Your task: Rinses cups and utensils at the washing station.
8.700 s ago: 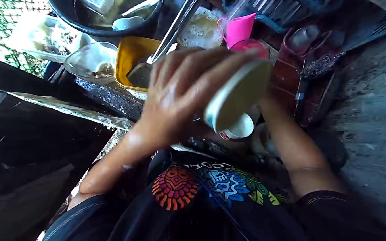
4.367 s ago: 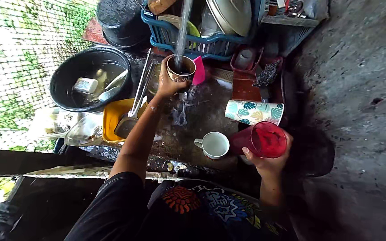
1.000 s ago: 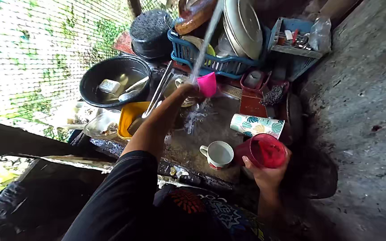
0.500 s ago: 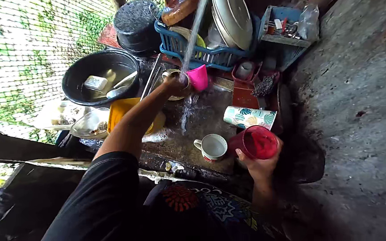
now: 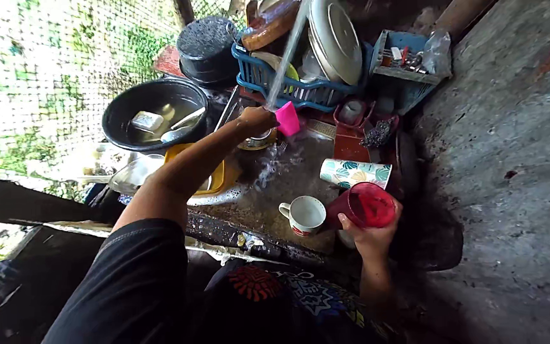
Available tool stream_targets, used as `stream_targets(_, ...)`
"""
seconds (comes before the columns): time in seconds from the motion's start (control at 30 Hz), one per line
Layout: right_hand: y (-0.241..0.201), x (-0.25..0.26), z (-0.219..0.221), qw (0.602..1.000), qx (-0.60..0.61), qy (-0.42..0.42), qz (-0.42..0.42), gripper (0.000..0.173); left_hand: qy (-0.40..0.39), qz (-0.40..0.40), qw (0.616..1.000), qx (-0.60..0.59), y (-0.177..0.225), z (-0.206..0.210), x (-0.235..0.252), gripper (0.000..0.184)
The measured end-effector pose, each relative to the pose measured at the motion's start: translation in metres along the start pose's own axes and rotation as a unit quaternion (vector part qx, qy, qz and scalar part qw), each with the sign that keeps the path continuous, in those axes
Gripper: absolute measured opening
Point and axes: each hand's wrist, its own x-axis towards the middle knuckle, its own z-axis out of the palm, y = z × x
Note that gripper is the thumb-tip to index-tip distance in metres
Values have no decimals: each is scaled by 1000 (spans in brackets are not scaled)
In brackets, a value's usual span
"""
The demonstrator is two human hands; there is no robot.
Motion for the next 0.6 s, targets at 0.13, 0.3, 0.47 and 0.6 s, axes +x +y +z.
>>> stream_targets(0.13,-5,-1,2,1000,10,15,-3,115,-124,-72,989,-25,14,7,-26,56)
stream_targets(0.3,-7,-3,0,999,34,24,7,116,-119,-94,988,-12,26,11,-39,36)
stream_targets(0.47,-5,0,-2,999,32,28,12,115,-81,-83,991,-66,24,12,-40,39)
stream_targets(0.6,-7,1,0,998,41,29,29,114,-94,-80,991,-52,35,25,-48,35)
